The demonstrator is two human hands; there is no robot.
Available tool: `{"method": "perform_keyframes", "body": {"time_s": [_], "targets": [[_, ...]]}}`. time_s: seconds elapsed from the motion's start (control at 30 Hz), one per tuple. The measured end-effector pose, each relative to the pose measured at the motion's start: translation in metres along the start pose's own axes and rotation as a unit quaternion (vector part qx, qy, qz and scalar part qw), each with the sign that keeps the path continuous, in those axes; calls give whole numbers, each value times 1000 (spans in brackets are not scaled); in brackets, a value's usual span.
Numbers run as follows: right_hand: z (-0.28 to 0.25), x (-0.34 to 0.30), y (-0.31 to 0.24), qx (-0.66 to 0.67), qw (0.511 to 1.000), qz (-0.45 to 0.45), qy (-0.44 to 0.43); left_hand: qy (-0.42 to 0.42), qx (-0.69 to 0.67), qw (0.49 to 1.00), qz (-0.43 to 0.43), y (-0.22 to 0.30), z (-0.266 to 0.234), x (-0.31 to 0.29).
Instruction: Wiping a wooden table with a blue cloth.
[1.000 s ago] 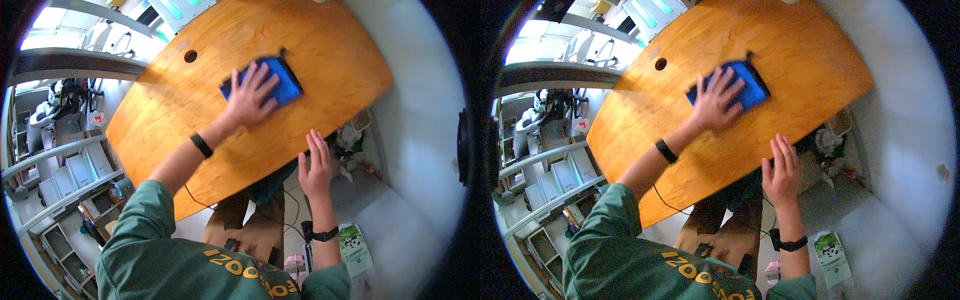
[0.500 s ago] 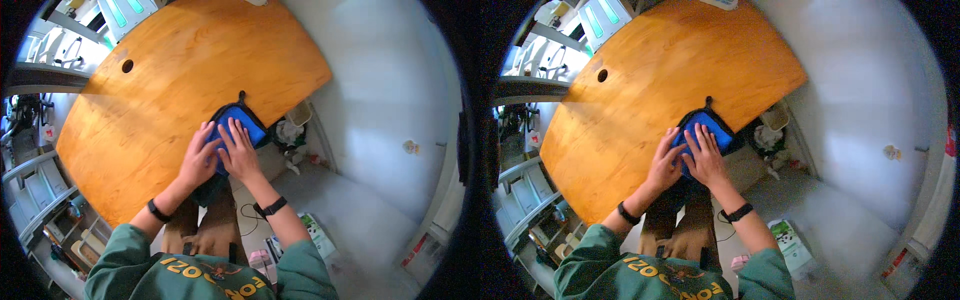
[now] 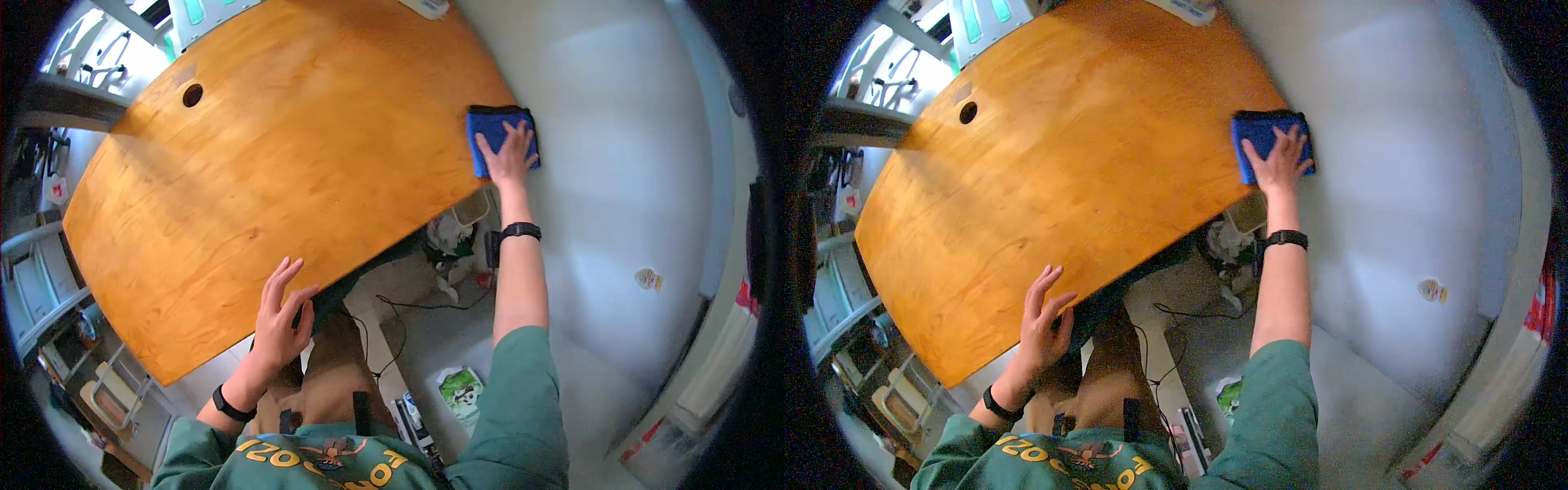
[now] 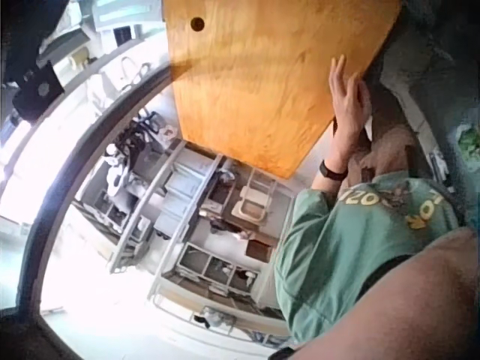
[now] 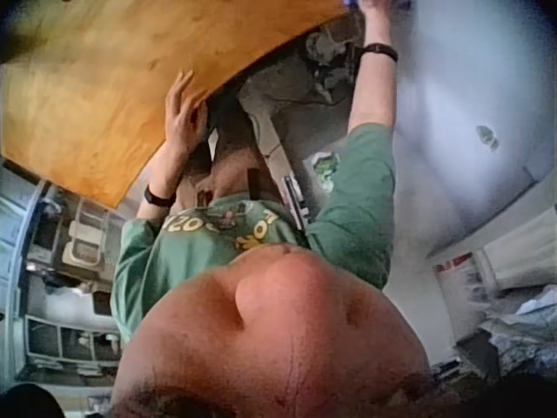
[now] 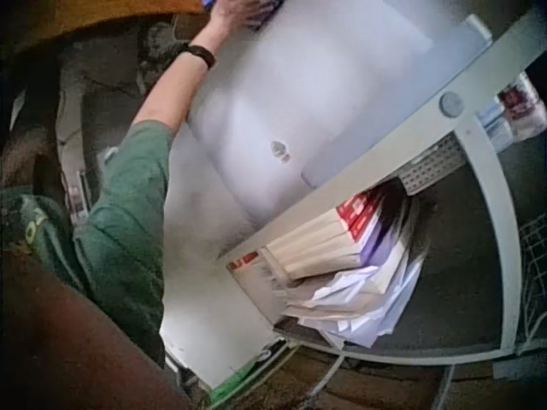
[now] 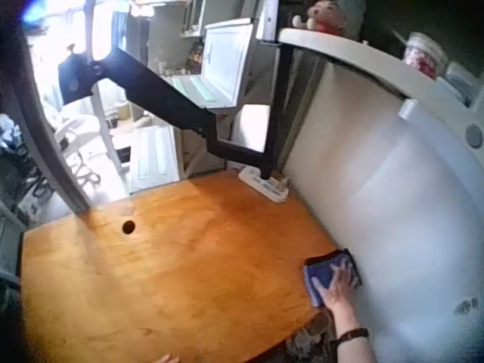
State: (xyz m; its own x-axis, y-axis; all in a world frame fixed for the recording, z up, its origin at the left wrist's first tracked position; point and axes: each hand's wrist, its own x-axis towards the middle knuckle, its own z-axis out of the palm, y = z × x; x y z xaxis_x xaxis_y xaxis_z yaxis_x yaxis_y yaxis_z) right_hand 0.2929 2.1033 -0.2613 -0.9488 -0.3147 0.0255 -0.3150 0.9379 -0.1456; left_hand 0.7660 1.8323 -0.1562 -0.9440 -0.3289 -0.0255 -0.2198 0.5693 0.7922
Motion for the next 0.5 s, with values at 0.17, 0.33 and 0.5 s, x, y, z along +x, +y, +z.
{"method": "perform_keyframes", "body": {"time_s": [0.17,0.33,0.5], "targets": [[11,-5,-36,-52,995,-88,6,30,2,999,-32,-6,-8,-19],[27,-93,-193,16,933,-360,15,54,-11,998,-37,-4,-15,-23],[28,-111,-244,41,910,-411,-30,79,-12,995,-65,-7,-36,-22]]}}
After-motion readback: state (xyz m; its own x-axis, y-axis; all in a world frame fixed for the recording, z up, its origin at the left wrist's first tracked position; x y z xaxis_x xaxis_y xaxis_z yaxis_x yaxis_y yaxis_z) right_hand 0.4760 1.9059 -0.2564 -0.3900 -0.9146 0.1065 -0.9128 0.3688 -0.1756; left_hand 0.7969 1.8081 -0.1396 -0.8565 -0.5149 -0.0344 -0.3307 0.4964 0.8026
